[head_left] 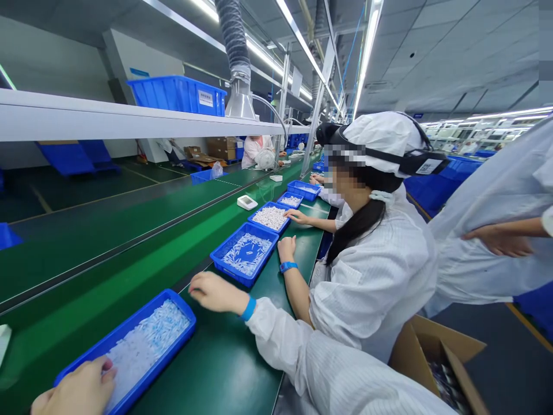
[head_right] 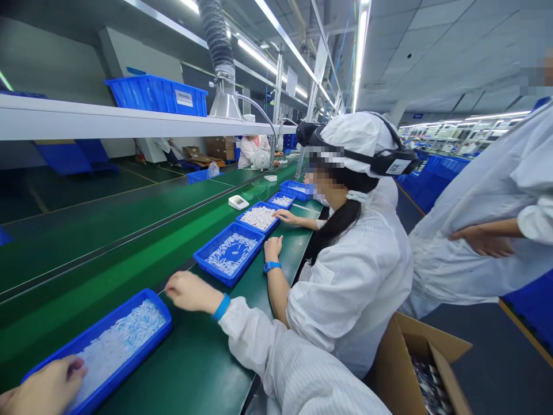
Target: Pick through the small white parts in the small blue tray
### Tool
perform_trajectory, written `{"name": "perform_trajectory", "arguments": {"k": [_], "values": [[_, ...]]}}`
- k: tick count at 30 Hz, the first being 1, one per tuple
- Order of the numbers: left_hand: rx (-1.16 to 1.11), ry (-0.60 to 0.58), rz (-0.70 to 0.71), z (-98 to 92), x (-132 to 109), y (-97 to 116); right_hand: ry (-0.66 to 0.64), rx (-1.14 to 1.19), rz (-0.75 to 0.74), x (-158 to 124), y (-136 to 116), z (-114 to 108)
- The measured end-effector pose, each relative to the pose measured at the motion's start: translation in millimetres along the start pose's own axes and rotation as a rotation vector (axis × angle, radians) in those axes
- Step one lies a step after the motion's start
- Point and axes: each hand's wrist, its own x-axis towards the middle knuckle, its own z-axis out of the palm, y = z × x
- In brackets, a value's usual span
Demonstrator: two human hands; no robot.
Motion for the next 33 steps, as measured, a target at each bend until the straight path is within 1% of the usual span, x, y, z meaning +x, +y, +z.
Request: {"name": "perform_trajectory", "arguments": {"k": [1, 2, 4, 5, 7, 10, 16, 19, 22, 25, 29, 31, 33], "values": [[-0.008, -0.008, 0.014, -4.6, -3.0, 3.3, -0.061, 0.020, -0.085, 7.4, -10.8, 10.2], [-0.006, -0.020, 0.026, -9.6, -6.5, 6.7, -0.122, 0.018, -0.135, 14.4, -20.8, 20.8], [0.014, -0.048, 0.052, -20.1, -14.0, 13.1, -0.249, -0.061, -0.190, 26.0, -37.6, 41.2], [0.017, -0.060, 0.072, -25.2, -17.4, 15.9, -0.307, -0.124, -0.198, 30.7, -44.2, 50.2], [0.010, -0.047, 0.115, -33.9, -22.7, 20.4, -0.391, -0.231, -0.192, 37.6, -53.5, 63.5], [-0.016, 0.024, 0.131, -42.3, -26.1, 25.3, -0.425, -0.277, -0.167, 42.9, -59.3, 70.2], [-0.098, 0.137, 0.004, -45.3, -27.4, 33.3, -0.376, -0.310, -0.197, 42.1, -56.7, 66.6], [-0.134, 0.166, -0.004, -42.2, -27.3, 32.5, -0.298, -0.326, -0.222, 41.2, -53.1, 68.9], [-0.165, 0.202, -0.015, -37.8, -26.6, 29.0, -0.207, -0.264, -0.208, 42.5, -51.4, 70.5], [-0.252, 0.260, 0.019, -32.8, -26.1, 27.6, -0.148, -0.086, -0.177, 48.6, -53.8, 69.5], [-0.413, 0.317, 0.041, -24.8, -25.9, 31.5, -0.055, 0.257, -0.148, 65.3, -61.5, 71.5], [-0.473, 0.340, 0.025, -19.8, -25.4, 33.7, -0.028, 0.446, -0.071, 74.0, -65.6, 76.5], [-0.541, 0.360, 0.014, -14.5, -24.2, 34.6, -0.029, 0.603, 0.030, 79.7, -69.0, 83.7]]}}
